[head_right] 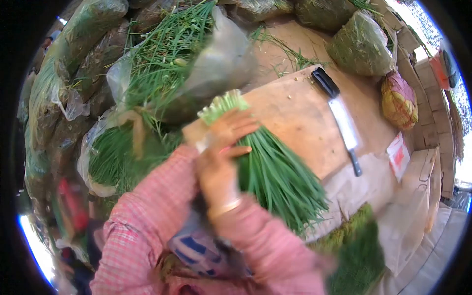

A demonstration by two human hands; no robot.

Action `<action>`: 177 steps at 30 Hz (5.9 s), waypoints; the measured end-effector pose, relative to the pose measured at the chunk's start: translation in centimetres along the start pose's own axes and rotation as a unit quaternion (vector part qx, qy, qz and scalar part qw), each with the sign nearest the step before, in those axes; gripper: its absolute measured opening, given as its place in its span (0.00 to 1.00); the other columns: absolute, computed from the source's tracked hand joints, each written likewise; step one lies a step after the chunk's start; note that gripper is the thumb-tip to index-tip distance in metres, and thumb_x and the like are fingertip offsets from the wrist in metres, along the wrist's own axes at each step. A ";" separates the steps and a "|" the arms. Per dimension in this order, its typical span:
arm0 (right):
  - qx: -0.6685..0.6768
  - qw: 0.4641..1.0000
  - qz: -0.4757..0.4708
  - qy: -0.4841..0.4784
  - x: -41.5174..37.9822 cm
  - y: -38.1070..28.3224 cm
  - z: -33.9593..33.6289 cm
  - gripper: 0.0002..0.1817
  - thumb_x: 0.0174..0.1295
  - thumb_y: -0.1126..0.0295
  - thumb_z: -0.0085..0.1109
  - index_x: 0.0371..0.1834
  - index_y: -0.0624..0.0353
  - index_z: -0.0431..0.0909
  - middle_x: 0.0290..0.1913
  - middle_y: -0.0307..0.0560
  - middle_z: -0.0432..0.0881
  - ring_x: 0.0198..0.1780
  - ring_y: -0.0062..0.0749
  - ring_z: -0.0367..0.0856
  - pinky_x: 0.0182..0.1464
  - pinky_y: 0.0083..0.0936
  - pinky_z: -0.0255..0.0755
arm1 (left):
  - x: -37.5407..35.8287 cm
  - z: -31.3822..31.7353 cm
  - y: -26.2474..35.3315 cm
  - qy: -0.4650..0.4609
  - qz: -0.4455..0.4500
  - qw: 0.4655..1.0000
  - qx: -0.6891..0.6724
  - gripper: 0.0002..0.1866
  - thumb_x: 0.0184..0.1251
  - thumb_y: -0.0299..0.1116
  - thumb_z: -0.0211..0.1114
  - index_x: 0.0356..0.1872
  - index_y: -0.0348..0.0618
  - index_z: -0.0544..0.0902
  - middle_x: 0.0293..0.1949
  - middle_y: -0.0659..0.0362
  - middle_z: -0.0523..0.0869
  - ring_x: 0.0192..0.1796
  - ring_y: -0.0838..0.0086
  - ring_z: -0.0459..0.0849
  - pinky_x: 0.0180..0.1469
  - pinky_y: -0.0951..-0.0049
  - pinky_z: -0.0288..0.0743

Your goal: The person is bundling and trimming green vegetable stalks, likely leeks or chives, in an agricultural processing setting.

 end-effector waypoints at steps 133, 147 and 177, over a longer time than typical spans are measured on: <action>0.300 0.930 0.194 -0.086 -1.7 2.8 -6.3 0.01 0.57 0.79 0.52 0.32 0.62 0.72 0.23 0.34 0.71 0.22 0.13 0.65 0.25 0.12 0.60 | -0.7 0.4 6.1 0.016 -0.290 0.938 0.188 0.26 0.55 0.34 0.50 0.57 0.34 0.64 0.53 0.50 0.71 0.57 0.60 0.69 0.62 0.63 0.59; 0.209 0.974 0.076 0.032 1.6 1.0 -9.4 0.01 0.60 0.77 0.50 0.31 0.61 0.72 0.26 0.40 0.73 0.23 0.19 0.66 0.25 0.17 0.62 | 0.7 -1.5 8.0 0.068 -0.171 0.951 0.249 0.27 0.49 0.32 0.57 0.54 0.35 0.68 0.48 0.48 0.73 0.54 0.58 0.71 0.58 0.59 0.63; -0.336 0.853 -0.352 -0.189 13.1 4.1 -8.8 0.11 0.59 0.71 0.50 0.44 0.55 0.77 0.42 0.49 0.80 0.43 0.39 0.78 0.47 0.32 0.70 | -1.5 0.9 18.7 0.077 -0.316 0.927 -0.187 0.23 0.49 0.29 0.64 0.50 0.38 0.74 0.52 0.53 0.75 0.56 0.63 0.71 0.58 0.62 0.66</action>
Point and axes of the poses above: each hand's wrist, its own x-axis towards the middle knuckle, its own z-axis out of the palm, y = z × x, the point moved 6 cm from there along x, towards the middle knuckle
